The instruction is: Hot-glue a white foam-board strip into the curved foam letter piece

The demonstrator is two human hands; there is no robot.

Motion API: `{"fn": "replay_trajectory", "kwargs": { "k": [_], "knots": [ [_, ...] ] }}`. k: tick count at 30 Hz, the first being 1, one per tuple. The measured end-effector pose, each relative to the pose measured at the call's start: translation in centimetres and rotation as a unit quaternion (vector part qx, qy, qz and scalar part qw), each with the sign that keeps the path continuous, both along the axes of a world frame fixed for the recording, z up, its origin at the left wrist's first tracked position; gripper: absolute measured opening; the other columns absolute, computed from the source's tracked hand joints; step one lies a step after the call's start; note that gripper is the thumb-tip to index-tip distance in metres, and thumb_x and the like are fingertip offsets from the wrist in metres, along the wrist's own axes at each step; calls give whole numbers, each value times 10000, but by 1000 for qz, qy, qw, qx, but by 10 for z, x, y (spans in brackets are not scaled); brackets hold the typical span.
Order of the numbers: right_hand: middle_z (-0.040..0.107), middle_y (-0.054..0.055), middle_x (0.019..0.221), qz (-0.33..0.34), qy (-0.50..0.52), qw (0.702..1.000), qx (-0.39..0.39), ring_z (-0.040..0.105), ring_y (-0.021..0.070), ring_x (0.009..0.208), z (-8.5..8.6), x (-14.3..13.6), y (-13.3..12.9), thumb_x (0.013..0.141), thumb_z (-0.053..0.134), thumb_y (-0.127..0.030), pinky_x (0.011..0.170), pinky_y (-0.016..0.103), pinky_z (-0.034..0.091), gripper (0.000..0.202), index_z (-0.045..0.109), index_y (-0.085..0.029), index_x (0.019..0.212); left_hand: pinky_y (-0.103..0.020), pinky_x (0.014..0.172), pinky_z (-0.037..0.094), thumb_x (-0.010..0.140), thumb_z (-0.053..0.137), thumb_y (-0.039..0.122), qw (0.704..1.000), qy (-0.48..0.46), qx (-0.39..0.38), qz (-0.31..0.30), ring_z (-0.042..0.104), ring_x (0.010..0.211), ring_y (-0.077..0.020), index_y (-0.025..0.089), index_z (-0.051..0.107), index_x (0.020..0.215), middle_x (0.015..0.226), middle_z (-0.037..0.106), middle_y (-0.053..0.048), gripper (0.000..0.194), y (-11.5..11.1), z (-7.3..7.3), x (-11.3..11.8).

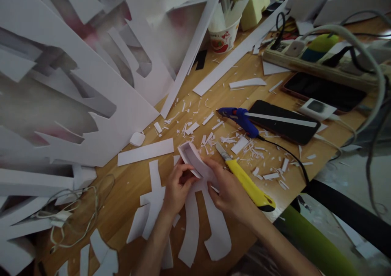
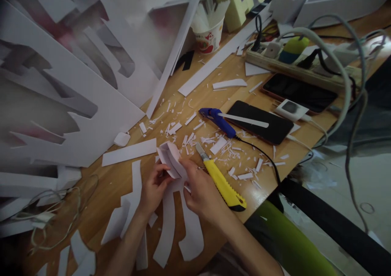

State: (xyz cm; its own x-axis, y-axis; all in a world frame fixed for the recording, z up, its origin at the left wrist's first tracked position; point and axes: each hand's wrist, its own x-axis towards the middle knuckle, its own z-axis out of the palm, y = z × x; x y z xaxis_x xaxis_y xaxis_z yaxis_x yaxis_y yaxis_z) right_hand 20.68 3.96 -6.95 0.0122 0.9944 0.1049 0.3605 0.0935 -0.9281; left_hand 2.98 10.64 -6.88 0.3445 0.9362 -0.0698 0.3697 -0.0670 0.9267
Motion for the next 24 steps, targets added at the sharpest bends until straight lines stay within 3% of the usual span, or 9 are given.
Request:
{"fn": "replay_trajectory", "kwargs": {
  "k": [6, 14, 24],
  "knots": [
    [546, 138, 1413, -2, -5, 1000, 5, 550, 245, 1299, -1, -1, -1, 782, 484, -38, 1044, 440, 512, 718, 319, -215, 1459, -320, 863, 567, 835, 709, 303, 998, 22, 59, 20, 667, 992, -190, 233, 687, 974, 1101, 691, -54, 157, -3, -7, 3],
    [522, 123, 1438, 3, -7, 1000, 10, 515, 246, 1342, -4, -1, 0, 753, 474, -12, 1068, 474, 498, 809, 259, -279, 1486, -267, 753, 595, 871, 689, 296, 992, 49, 115, -2, 701, 874, -157, 245, 691, 993, 1061, 704, -46, 132, -2, -14, -6],
    [540, 134, 1448, 4, -50, 999, -2, 515, 230, 1358, -1, 1, -3, 773, 434, -44, 1056, 468, 520, 754, 263, -258, 1476, -217, 663, 547, 924, 638, 348, 969, 98, 219, -66, 701, 816, -134, 265, 652, 1006, 1103, 712, -38, 117, 6, 3, -1]
  ]
}}
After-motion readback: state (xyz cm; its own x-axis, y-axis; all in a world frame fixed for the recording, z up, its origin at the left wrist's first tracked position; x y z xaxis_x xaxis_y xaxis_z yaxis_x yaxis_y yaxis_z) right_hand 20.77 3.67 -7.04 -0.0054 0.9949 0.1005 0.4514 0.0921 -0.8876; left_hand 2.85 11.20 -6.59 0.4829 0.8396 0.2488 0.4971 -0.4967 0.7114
